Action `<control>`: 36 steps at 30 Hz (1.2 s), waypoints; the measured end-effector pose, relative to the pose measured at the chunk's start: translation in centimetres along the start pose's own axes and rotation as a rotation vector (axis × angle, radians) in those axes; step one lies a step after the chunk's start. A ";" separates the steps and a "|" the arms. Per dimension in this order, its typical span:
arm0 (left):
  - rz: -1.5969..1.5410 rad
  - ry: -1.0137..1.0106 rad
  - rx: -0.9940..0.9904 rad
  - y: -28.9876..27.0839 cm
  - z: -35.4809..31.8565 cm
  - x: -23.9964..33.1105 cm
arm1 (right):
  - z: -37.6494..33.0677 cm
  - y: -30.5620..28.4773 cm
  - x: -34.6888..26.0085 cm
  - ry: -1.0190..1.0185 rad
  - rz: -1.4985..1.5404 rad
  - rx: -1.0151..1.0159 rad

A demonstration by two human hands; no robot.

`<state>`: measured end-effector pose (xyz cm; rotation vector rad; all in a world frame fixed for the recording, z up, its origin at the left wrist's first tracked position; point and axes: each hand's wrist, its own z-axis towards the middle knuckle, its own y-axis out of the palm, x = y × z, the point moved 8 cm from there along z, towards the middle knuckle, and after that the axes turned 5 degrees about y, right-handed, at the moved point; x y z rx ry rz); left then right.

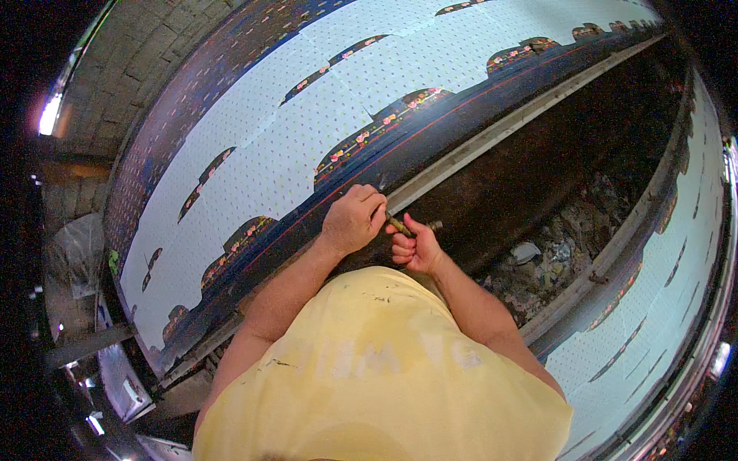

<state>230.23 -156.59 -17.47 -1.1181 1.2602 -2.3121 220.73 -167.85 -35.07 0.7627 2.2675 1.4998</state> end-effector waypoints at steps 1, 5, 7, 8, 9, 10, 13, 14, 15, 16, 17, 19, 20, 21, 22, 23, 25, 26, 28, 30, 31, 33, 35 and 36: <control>-0.002 -0.004 0.002 0.0 -0.1 0.1 | -0.3 -0.3 -0.5 0.018 -0.065 0.029; 0.012 0.018 0.036 -0.2 0.1 -0.4 | -2.9 3.8 1.0 -0.134 -0.060 0.505; -0.008 -0.011 0.022 -0.1 -0.3 -0.2 | -2.9 3.2 1.0 -0.165 -0.094 0.391; -0.014 -0.019 0.017 -0.3 -0.2 -0.2 | -2.4 2.9 0.7 -0.186 -0.113 0.328; -0.012 0.003 0.022 -0.4 -0.3 -0.2 | -1.7 1.7 0.6 -0.205 -0.124 0.331; -0.010 0.025 0.029 -0.6 -0.3 -0.2 | -0.9 0.6 0.3 -0.225 -0.135 0.334; -0.039 0.034 0.024 -0.3 0.1 -0.2 | -1.0 -0.8 -0.2 -0.268 -0.130 0.507; -0.046 0.015 0.007 -0.4 -0.3 -0.4 | -0.9 -1.1 0.3 -0.266 -0.110 0.585; -0.034 0.026 0.011 -0.7 -0.4 -0.5 | -0.7 -0.7 0.2 -0.303 -0.153 0.581; -0.021 0.037 0.014 -0.9 -0.4 -0.7 | -0.4 -0.3 -0.1 -0.339 -0.197 0.577; -0.025 0.035 0.022 -0.6 -0.9 -0.5 | -0.8 -0.5 -0.3 -0.366 -0.245 0.591; -0.029 0.031 -0.004 0.1 -0.7 0.0 | -0.3 -3.3 -2.2 -0.492 -0.270 0.675; -0.013 0.021 -0.015 0.0 -0.5 -0.4 | 0.0 -3.1 -2.4 -0.457 -0.262 0.615; -0.031 0.012 -0.011 -0.1 -0.8 -0.5 | 0.1 -2.9 -1.7 -0.404 -0.249 0.556; -0.007 -0.001 -0.020 -0.4 -1.5 -0.9 | 0.2 -2.7 -0.9 -0.351 -0.236 0.498; 0.002 -0.002 -0.013 -0.3 -1.3 -0.8 | -0.5 -2.5 -0.8 -0.343 -0.209 0.427; 0.014 -0.002 -0.004 -0.1 -0.9 -0.8 | -0.6 -3.2 -2.2 -0.407 -0.261 0.586; 0.021 -0.001 -0.013 -0.1 -1.0 -0.8 | -0.4 -3.7 -2.3 -0.436 -0.274 0.661; 0.033 -0.007 -0.039 0.1 -1.1 -0.7 | -0.4 -4.3 -2.8 -0.492 -0.285 0.721; 0.050 -0.021 -0.062 0.1 -1.1 -0.4 | 0.2 -4.9 -2.9 -0.510 -0.302 0.710; 0.067 -0.019 -0.088 0.0 -1.2 -0.4 | 0.5 -5.0 -2.8 -0.499 -0.311 0.673; 0.091 -0.029 -0.129 -0.2 -1.5 0.1 | -0.1 -4.6 -3.1 -0.539 -0.346 0.705; 0.153 -0.010 -0.149 0.6 -1.7 0.1 | -1.0 -3.8 -3.7 -0.649 -0.388 0.822; 0.195 -0.007 -0.154 0.6 -1.7 -0.3 | -1.5 -2.0 -4.0 -0.690 -0.525 0.835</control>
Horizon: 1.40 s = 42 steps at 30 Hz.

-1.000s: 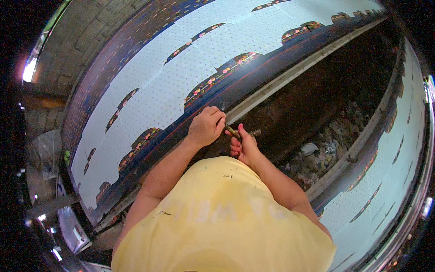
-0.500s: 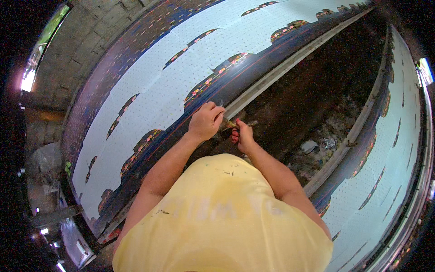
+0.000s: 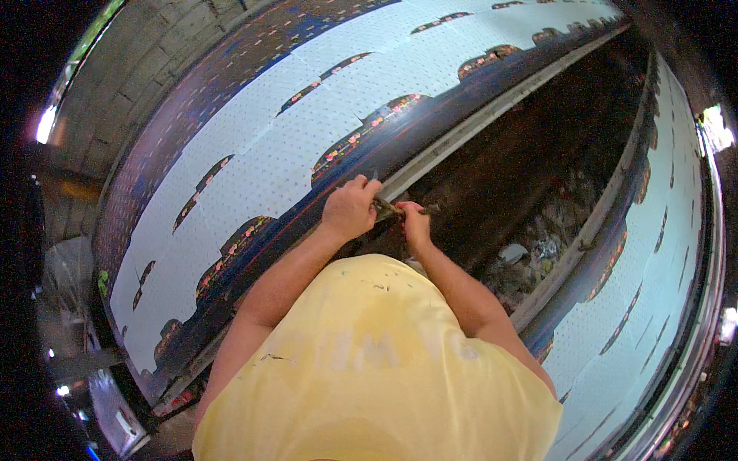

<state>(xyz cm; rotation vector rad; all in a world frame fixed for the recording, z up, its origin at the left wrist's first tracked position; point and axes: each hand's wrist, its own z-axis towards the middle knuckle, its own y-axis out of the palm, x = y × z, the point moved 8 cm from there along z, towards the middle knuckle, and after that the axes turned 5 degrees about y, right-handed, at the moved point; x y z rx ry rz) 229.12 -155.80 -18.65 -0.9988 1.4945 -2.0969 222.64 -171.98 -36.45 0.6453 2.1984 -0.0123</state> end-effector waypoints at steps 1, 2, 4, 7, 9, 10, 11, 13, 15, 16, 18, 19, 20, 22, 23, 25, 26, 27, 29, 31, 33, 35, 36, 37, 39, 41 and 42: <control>0.008 -0.002 0.012 -0.1 0.2 -0.5 | -1.2 0.2 -1.4 -0.092 -0.103 -0.009; 0.002 0.006 0.014 0.2 0.3 -0.3 | -2.4 -0.6 -2.2 -0.178 -0.201 0.000; -0.013 0.001 0.003 0.6 -0.2 -0.1 | -2.9 -1.1 -2.1 -0.287 -0.311 -0.133; -0.022 0.007 0.007 0.4 0.3 -0.1 | -3.5 -2.8 -1.0 -0.376 -0.331 -0.053; -0.013 0.025 0.021 0.0 0.1 0.3 | -6.2 -1.2 -2.9 -0.650 -0.459 -0.087; -0.012 0.009 -0.013 0.3 -0.1 0.1 | -7.9 -0.4 -3.9 -0.788 -0.524 -0.103; -0.009 -0.009 -0.040 0.4 -0.1 -0.2 | -9.9 0.8 -5.8 -0.890 -0.751 -0.050; -0.017 -0.023 -0.076 0.4 0.0 -0.3 | -11.6 1.9 -7.7 -1.001 -0.840 -0.008; -0.032 -0.031 -0.095 0.3 -0.1 -0.2 | -12.2 2.5 -8.3 -1.082 -0.907 0.038; -0.044 -0.027 -0.087 0.1 -0.2 -0.2 | -12.3 2.6 -8.5 -1.107 -0.931 0.059; -0.074 -0.027 -0.069 0.0 -0.4 -0.2 | -12.2 3.0 -8.8 -1.170 -0.993 0.081; -0.073 -0.023 -0.063 0.0 -0.2 -0.2 | -12.1 3.3 -8.8 -1.209 -1.026 0.082; -0.075 -0.023 -0.058 0.0 -0.2 -0.2 | -12.0 3.5 -8.6 -1.245 -1.063 0.081; -0.081 -0.018 -0.042 0.0 -0.2 -0.2 | -11.8 4.2 -8.0 -1.336 -1.379 0.106; -0.083 -0.014 -0.033 -0.1 -0.1 -0.1 | -11.5 4.4 -7.5 -1.376 -1.536 0.116; -0.088 -0.016 -0.028 0.0 -0.1 -0.1 | -11.5 4.3 -7.6 -1.451 -1.474 0.138; -0.089 -0.024 -0.034 0.1 -0.2 -0.2 | -11.7 4.4 -7.8 -1.488 -1.441 0.149; -0.091 -0.032 -0.040 0.1 -0.2 -0.3 | -11.6 4.3 -8.0 -1.467 -1.390 0.175; -0.099 -0.019 -0.039 0.2 -0.1 -0.4 | -11.6 4.1 -8.2 -1.419 -1.290 0.224; -0.105 -0.013 -0.033 0.1 0.0 -0.4 | -11.3 4.1 -7.8 -1.362 -1.293 0.206; -0.110 -0.012 -0.023 0.0 0.0 -0.4 | -11.0 4.0 -7.5 -1.353 -1.273 0.174; -0.124 -0.027 -0.035 0.0 0.0 -0.4 | -10.6 3.9 -7.6 -1.398 -1.227 0.129; -0.131 -0.029 -0.039 -0.2 0.2 -0.3 | -9.5 3.4 -6.8 -1.346 -1.207 0.097; -0.133 -0.035 -0.049 -0.3 0.4 -0.2 | -8.5 3.1 -6.0 -1.295 -1.187 0.065; -0.132 -0.057 -0.064 -0.6 0.3 -0.2 | -7.7 2.7 -5.4 -1.214 -1.094 0.021; -0.141 -0.055 -0.061 -0.4 0.2 0.0 | -7.7 2.6 -4.6 -1.147 -0.951 0.006; -0.145 -0.056 -0.060 -0.4 0.1 0.0 | -7.6 2.8 -4.7 -1.139 -0.885 -0.012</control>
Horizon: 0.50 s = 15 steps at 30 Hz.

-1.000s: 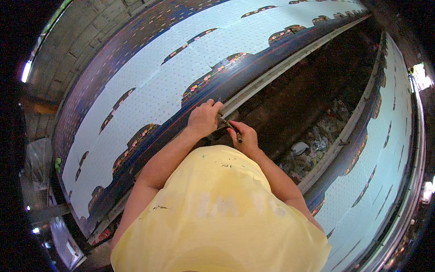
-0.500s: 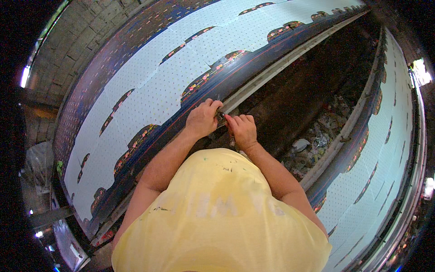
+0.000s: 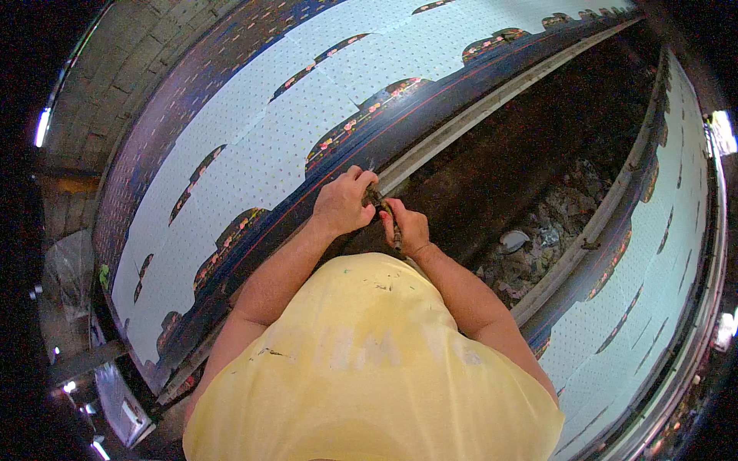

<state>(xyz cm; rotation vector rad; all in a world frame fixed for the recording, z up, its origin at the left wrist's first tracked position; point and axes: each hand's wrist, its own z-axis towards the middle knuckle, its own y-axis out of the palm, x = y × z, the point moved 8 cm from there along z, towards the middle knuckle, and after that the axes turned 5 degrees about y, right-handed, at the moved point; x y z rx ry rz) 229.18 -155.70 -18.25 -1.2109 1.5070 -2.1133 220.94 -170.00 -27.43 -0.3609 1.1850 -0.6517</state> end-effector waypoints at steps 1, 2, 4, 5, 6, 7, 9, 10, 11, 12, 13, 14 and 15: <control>0.002 0.006 0.009 -0.1 0.1 -0.1 | 0.2 0.0 0.0 0.011 0.063 0.017; 0.003 0.016 0.016 -0.1 0.3 -0.2 | 0.1 0.0 0.3 0.027 0.123 0.037; 0.005 0.023 0.018 0.0 0.2 -0.2 | -1.3 3.1 4.8 0.574 0.758 -0.154; 0.010 0.019 0.021 -0.1 0.2 -0.2 | -2.4 4.9 5.6 0.843 1.071 -0.255; 0.014 0.016 0.023 -0.1 0.3 -0.2 | -2.5 4.8 5.6 0.825 1.052 -0.249; 0.002 0.016 0.018 0.1 0.2 -0.1 | -2.9 4.6 5.5 0.807 1.033 -0.243; -0.014 0.017 0.010 0.2 0.2 0.0 | -2.5 4.6 5.0 0.809 1.119 -0.310; 0.000 0.021 0.024 0.0 0.4 -0.2 | -2.3 4.7 5.1 0.856 1.167 -0.382; 0.008 0.023 0.030 -0.3 0.4 -0.2 | -2.0 4.3 4.5 0.912 1.214 -0.453; 0.014 0.032 0.037 -0.4 0.4 0.0 | -1.8 3.9 4.4 0.966 1.257 -0.518; 0.011 0.016 0.018 -0.1 0.2 0.2 | -2.9 5.1 4.0 1.186 1.774 -0.648; 0.014 -0.004 0.004 0.0 0.0 0.0 | -3.3 5.3 3.8 1.236 1.779 -0.567; 0.023 -0.025 0.000 -0.1 0.2 -0.3 | -3.7 5.9 3.0 1.277 1.781 -0.495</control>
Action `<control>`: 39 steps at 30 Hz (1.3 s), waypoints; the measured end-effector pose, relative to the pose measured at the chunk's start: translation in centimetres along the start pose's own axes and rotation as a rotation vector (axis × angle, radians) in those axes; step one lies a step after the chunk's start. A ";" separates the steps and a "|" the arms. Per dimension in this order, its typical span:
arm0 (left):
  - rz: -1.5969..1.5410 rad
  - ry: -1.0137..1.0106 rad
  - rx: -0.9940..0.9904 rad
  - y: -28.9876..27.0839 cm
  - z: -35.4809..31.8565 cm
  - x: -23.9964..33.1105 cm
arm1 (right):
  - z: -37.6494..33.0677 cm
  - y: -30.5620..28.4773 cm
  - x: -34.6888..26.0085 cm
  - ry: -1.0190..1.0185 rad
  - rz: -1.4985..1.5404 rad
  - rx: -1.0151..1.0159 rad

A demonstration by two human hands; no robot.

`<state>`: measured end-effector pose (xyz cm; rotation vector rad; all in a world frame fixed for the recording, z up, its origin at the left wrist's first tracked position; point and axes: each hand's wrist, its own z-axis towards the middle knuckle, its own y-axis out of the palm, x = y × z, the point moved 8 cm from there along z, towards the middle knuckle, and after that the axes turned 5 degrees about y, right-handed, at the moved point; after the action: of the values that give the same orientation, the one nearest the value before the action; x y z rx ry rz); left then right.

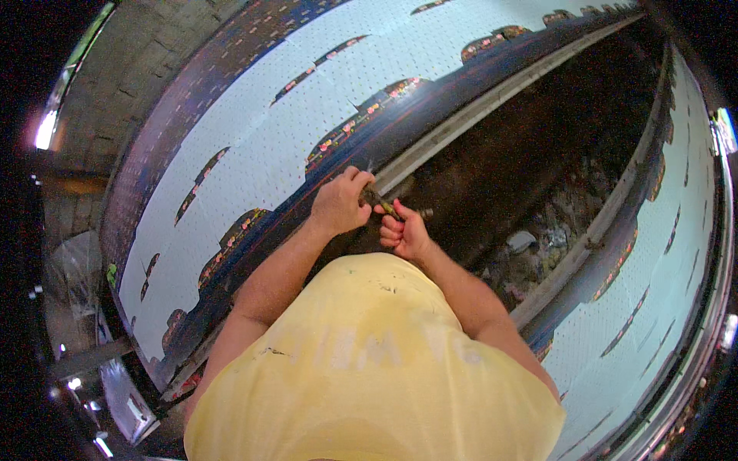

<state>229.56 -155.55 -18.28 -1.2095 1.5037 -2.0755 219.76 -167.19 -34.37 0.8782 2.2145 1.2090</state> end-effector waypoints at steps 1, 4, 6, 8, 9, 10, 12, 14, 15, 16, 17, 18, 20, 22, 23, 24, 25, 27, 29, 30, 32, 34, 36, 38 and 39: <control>0.007 0.023 0.018 -0.3 0.5 0.0 | 0.1 0.3 0.4 -0.024 0.041 0.046; 0.007 0.052 0.018 0.3 0.1 0.3 | -2.0 -4.4 -1.7 -0.094 -0.790 0.296; 0.017 0.034 0.009 0.5 -0.2 -0.1 | -4.8 -5.2 -3.8 -0.154 -1.516 0.440; 0.008 0.009 0.046 0.0 -0.3 -0.1 | -8.6 -6.6 -4.0 -0.332 -1.760 0.488; -0.008 -0.007 0.078 -0.4 -0.4 0.3 | -10.5 -9.5 -3.5 -0.485 -1.683 0.586; -0.021 -0.032 0.111 -0.7 -0.6 0.4 | -11.8 -11.4 -4.2 -0.631 -1.600 0.670; -0.050 -0.216 0.052 0.3 -1.8 -2.2 | -12.8 -14.4 -6.4 -0.708 -1.293 0.682; -0.062 -0.323 -0.028 0.3 -2.6 -3.6 | -14.1 -14.9 -9.1 -0.900 -1.202 0.710; -0.057 -0.311 -0.006 -0.1 -2.7 -3.6 | -14.5 -13.0 -11.2 -1.067 -1.264 0.726; -0.049 -0.307 0.018 -0.3 -3.2 -3.5 | -14.8 -9.6 -13.1 -1.082 -1.323 0.789; -0.054 -0.284 0.038 -0.5 -3.0 -3.1 | -14.5 -10.1 -15.2 -1.090 -1.229 0.817; -0.057 -0.291 0.029 -0.6 -2.8 -2.8 | -14.0 -9.7 -17.1 -1.092 -1.186 0.827; -0.062 -0.307 0.017 -1.2 -2.5 -2.5 | -13.4 -7.8 -20.2 -1.150 -1.182 0.796; -0.050 -0.308 0.028 -1.1 -2.8 -3.1 | -13.5 -3.8 -22.1 -1.249 -1.272 0.697; -0.049 -0.302 0.032 -0.9 -2.7 -3.2 | -13.8 -2.5 -22.6 -1.247 -1.295 0.667; -0.067 -0.316 0.026 -0.9 -2.7 -3.1 | -13.8 -1.4 -23.1 -1.242 -1.318 0.635; -0.084 -0.329 0.020 -1.0 -2.6 -3.0 | -13.7 -0.4 -23.4 -1.238 -1.341 0.603; -0.102 -0.352 0.020 -0.9 -2.8 -3.0 | -13.4 -0.1 -23.3 -1.209 -1.355 0.557; -0.100 -0.361 0.026 -0.7 -2.9 -3.0 | -13.2 -0.3 -23.1 -1.167 -1.362 0.524; -0.095 -0.353 0.036 -0.7 -3.0 -2.9 | -13.1 -0.7 -22.9 -1.140 -1.362 0.514; -0.082 -0.331 0.058 -0.8 -3.2 -2.7 | -13.3 -0.6 -22.1 -1.102 -1.365 0.504; -0.047 -0.301 0.067 -0.6 -3.8 -2.9 | -13.3 -0.9 -21.8 -1.123 -1.386 0.472; -0.011 -0.287 0.055 -0.8 -3.4 -2.8 | -12.9 -1.1 -21.4 -1.106 -1.388 0.464; 0.026 -0.294 0.029 -1.1 -2.7 -2.5 | -12.2 -1.4 -21.2 -1.056 -1.366 0.475; 0.008 -0.296 -0.009 -1.2 -2.3 -2.4 | -11.7 -1.3 -21.2 -1.033 -1.357 0.477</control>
<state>229.51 -152.06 -18.53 -1.4378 1.3778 -1.7900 226.20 -189.53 -27.64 -0.0638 1.5253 -0.3829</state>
